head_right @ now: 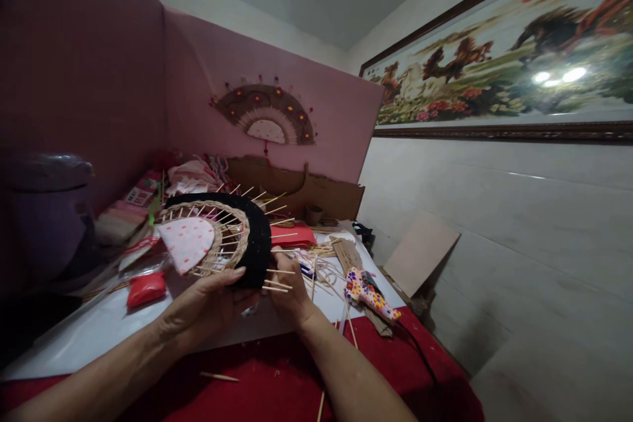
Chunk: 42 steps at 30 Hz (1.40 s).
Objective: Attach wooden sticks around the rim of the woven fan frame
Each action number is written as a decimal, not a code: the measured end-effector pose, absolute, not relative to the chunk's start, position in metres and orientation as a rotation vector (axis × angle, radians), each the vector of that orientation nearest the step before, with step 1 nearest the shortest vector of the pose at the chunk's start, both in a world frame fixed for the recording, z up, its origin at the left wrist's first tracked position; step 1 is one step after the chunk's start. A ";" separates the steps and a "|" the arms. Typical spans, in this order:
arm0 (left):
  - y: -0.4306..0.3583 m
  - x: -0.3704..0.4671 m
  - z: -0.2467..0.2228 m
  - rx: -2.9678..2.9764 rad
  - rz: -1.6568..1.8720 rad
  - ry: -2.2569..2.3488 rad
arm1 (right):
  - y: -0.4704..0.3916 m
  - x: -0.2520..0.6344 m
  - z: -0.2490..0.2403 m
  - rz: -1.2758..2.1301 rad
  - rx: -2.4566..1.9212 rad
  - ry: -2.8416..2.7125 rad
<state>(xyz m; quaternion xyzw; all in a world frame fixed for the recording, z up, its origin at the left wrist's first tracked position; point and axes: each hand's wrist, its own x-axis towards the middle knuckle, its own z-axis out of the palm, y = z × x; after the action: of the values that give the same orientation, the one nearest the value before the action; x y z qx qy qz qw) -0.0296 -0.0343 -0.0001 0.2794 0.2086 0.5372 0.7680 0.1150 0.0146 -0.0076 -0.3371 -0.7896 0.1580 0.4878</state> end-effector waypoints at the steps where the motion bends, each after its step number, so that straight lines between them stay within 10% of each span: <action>1: -0.035 -0.030 0.000 0.605 1.167 0.455 | 0.015 0.115 -0.007 0.398 -0.828 -1.909; 42: -0.039 -0.027 0.006 0.587 1.315 0.458 | 0.029 0.119 -0.005 0.644 -0.831 -1.723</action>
<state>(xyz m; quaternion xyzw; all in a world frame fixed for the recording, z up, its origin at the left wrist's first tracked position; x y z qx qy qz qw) -0.0273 -0.0386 0.0060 0.2662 0.2076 0.5967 0.7280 0.1187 0.0288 -0.0054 -0.3485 -0.7226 0.2699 0.5326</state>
